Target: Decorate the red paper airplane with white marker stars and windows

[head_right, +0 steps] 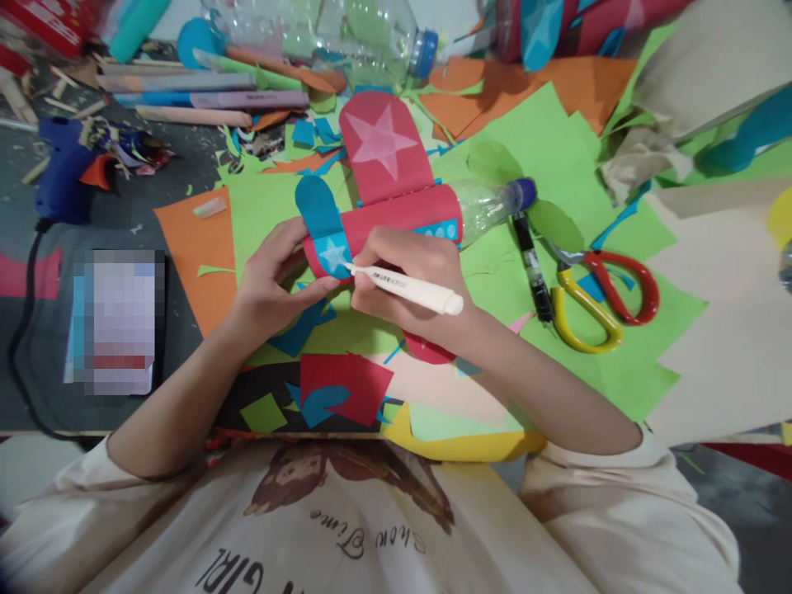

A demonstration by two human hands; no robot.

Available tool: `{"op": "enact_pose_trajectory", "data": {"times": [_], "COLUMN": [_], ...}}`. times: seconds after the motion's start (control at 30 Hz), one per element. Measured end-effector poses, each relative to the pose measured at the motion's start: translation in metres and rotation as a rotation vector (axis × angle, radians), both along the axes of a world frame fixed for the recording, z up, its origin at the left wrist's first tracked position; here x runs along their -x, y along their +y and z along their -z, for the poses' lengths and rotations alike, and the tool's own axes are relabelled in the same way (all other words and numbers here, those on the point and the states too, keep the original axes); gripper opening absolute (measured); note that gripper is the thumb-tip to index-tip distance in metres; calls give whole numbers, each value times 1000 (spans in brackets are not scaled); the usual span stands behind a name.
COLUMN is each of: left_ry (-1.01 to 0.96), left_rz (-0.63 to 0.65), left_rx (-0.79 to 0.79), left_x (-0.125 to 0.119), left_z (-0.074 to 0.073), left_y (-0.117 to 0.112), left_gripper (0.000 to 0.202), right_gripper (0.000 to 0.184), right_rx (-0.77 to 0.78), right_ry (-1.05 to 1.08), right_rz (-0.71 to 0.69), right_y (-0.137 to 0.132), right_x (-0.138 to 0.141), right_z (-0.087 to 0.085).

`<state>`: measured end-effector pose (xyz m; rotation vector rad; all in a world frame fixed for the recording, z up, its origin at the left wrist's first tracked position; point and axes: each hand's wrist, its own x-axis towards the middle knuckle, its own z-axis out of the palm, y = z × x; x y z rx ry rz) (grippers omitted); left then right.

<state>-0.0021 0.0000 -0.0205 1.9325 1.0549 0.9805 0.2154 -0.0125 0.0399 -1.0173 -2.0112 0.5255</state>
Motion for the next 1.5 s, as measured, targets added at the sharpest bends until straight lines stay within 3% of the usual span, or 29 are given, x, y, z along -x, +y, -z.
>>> {"op": "enact_pose_trajectory", "data": {"times": [0.17,0.4,0.5,0.6,0.67,0.8,0.9,1.0,1.1,1.2,1.33,1.5], "left_ry": [-15,-3,-8,-5,-25,-84,-8,132,237,275,235,206], "left_rz": [-2,-13,-12,-61,-121,-227,-246,-257,-198,-104,46,260], "left_rx": [-2,84,78,32,-8,-110,-159,-243,-265,-259,-348,-294], "left_x": [0,1,1,0,0,0,0,0,-3,-7,-12,-15], "left_z": [0,-2,-4,-3,-1,2,0,-1,0,1,-4,-16], "left_y": [0,-1,-1,-1,-1,-1,-2,-3,-5,-9,-17,-22], "left_gripper": [50,55,55,54,55,57,53,57,69,64,57,63], "right_gripper": [14,28,24,20,28,32,38,45,45,44,54,67], "right_rx": [28,74,148,169,176,150,97,95,125,141,82,67], "right_ry": [65,137,158,248,292,243,225,221,241,251,282,202], "right_rz": [6,5,53,43,52,70,23,89,164,204,188,209], "right_y": [-1,2,1,-2,-4,-10,-14,-18,-20,-21,-19,-8], "right_x": [2,0,-1,1,2,5,6,7,6,2,-2,-9], "right_z": [-1,-2,-1,1,4,14,24,33,40,44,46,53]}}
